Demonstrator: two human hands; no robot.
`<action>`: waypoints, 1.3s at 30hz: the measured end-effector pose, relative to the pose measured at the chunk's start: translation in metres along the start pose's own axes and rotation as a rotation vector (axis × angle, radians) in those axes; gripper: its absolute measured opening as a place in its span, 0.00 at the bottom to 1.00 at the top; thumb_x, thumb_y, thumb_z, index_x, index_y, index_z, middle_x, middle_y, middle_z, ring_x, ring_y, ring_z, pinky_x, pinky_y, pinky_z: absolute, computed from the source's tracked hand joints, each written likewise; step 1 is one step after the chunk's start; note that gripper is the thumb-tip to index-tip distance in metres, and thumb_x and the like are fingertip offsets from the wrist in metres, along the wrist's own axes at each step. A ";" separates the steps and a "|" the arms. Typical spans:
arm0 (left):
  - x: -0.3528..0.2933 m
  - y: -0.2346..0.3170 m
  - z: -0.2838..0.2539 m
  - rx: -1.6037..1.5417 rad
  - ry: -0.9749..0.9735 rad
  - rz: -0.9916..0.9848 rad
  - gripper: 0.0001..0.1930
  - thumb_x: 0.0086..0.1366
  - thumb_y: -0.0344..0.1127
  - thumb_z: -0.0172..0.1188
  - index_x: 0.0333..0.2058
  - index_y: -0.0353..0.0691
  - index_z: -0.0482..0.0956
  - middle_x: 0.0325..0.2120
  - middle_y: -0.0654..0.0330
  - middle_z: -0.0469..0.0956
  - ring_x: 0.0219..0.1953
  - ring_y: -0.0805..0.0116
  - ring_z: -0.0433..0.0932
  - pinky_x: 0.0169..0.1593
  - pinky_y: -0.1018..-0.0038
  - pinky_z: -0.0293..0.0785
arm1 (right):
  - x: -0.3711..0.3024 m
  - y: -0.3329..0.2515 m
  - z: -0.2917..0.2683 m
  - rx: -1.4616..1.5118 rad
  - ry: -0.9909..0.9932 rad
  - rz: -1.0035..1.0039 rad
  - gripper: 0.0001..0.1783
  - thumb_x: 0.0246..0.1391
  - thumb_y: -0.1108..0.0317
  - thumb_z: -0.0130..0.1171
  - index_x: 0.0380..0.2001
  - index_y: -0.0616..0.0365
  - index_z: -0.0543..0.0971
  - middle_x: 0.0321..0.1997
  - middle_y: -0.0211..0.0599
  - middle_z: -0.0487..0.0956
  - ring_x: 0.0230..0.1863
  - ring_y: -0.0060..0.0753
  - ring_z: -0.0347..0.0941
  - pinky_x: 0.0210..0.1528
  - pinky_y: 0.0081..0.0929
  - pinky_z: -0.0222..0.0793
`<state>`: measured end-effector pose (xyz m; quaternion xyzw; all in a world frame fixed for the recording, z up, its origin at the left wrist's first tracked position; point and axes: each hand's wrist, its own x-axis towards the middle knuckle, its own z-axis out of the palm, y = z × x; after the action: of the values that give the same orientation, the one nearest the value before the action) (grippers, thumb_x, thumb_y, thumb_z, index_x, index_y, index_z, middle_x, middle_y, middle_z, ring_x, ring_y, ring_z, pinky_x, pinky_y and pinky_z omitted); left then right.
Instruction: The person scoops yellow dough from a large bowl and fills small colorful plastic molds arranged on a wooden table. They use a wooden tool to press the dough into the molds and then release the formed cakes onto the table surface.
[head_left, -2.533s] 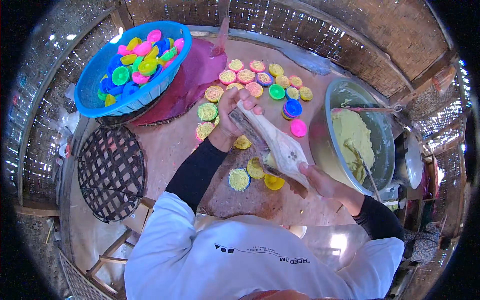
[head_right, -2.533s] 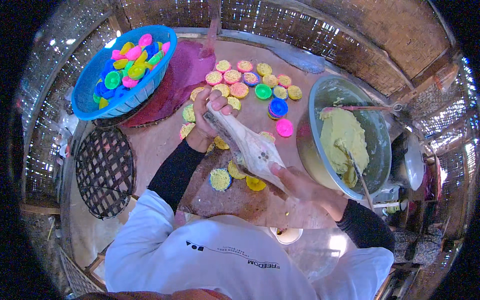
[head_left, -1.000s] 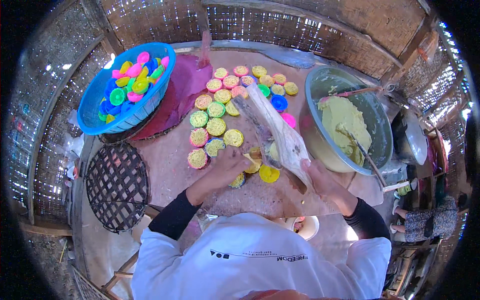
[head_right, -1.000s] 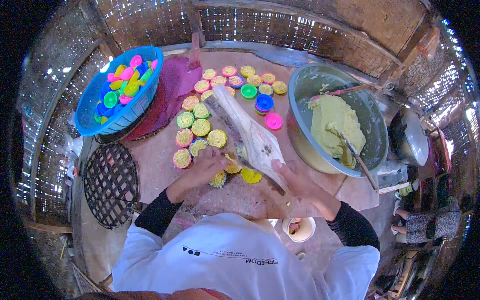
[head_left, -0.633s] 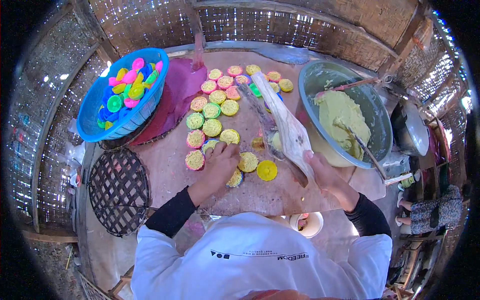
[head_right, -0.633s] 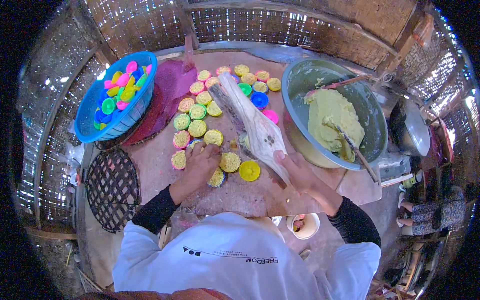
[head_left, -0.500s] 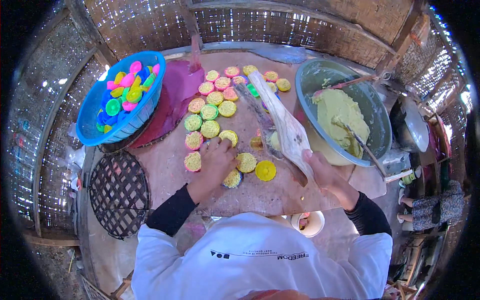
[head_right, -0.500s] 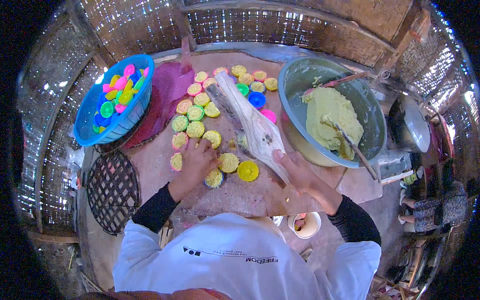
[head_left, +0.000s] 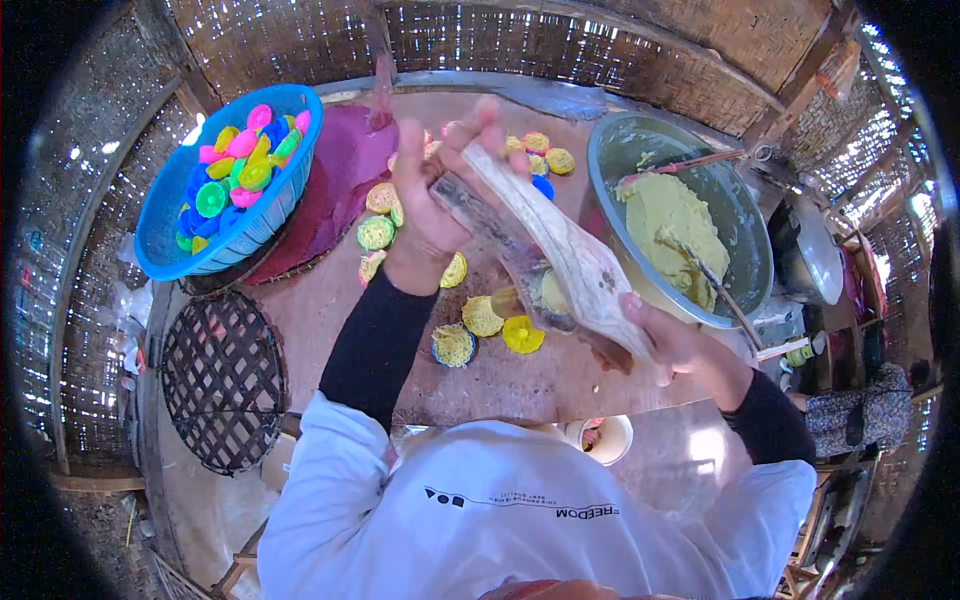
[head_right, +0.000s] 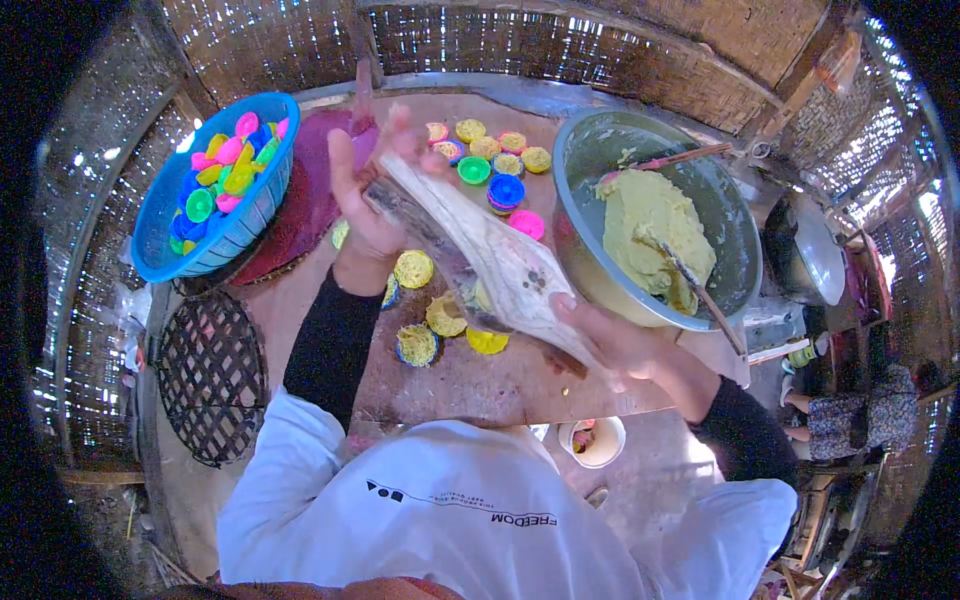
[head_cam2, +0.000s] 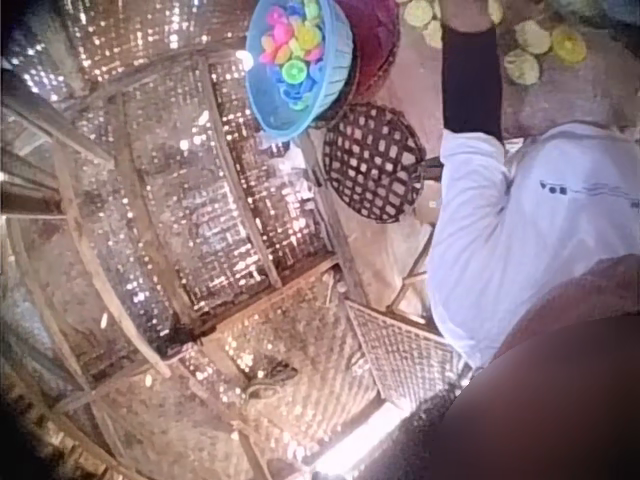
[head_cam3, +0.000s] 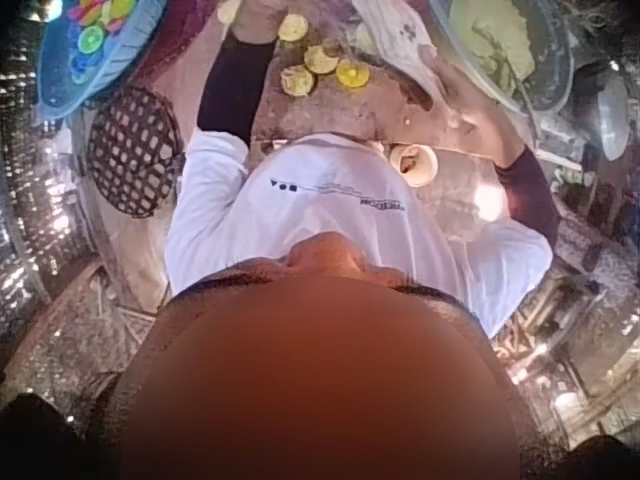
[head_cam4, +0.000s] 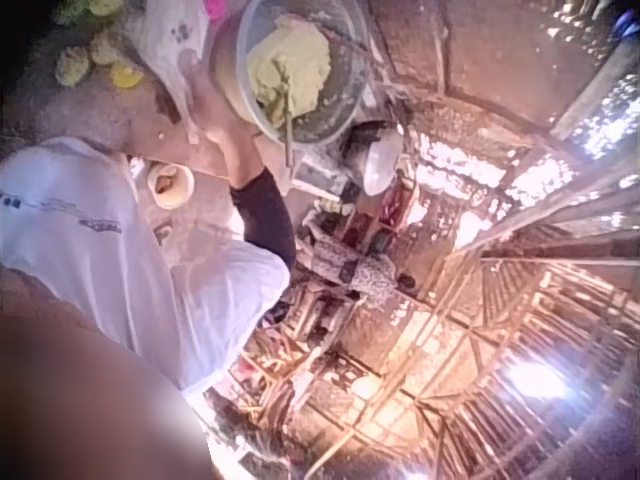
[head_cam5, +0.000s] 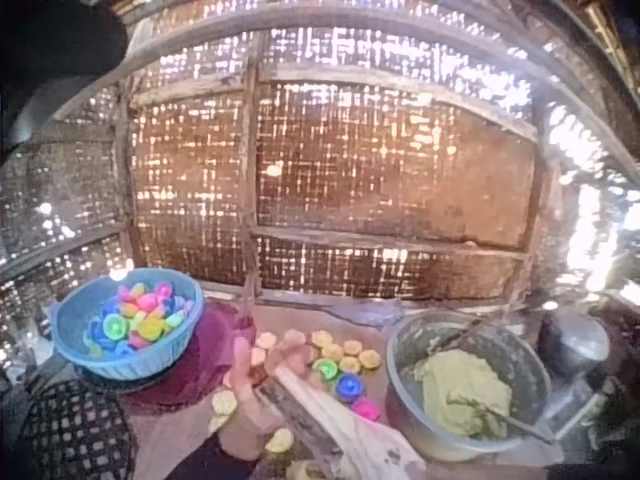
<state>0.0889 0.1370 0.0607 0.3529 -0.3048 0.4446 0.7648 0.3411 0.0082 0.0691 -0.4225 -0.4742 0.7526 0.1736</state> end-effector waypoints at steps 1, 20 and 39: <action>-0.004 -0.010 0.009 -0.023 0.172 -0.024 0.30 0.62 0.61 0.37 0.49 0.42 0.68 0.34 0.62 0.72 0.45 0.57 0.68 0.50 0.58 0.64 | -0.004 -0.001 -0.012 0.068 -0.054 0.100 0.34 0.57 0.42 0.38 0.52 0.62 0.64 0.48 0.38 0.70 0.44 0.23 0.67 0.44 0.22 0.64; -0.079 -0.033 -0.045 -0.141 0.576 0.033 0.15 0.62 0.47 0.44 0.20 0.47 0.64 0.12 0.67 0.62 0.22 0.67 0.65 0.32 0.72 0.66 | 0.021 0.034 -0.005 -0.515 0.250 0.172 0.42 0.51 0.31 0.33 0.08 0.60 0.70 0.09 0.34 0.67 0.13 0.26 0.64 0.18 0.27 0.62; -0.068 -0.028 -0.025 0.034 0.720 0.043 0.15 0.62 0.44 0.42 0.17 0.50 0.60 0.09 0.72 0.56 0.18 0.73 0.62 0.28 0.76 0.61 | 0.023 0.024 0.007 -0.790 0.413 0.184 0.41 0.52 0.33 0.36 0.08 0.61 0.72 0.07 0.35 0.68 0.15 0.31 0.71 0.23 0.32 0.68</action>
<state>0.0890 0.1161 -0.0139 0.1796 -0.0159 0.5614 0.8077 0.3260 0.0075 0.0386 -0.6379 -0.6411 0.4261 0.0225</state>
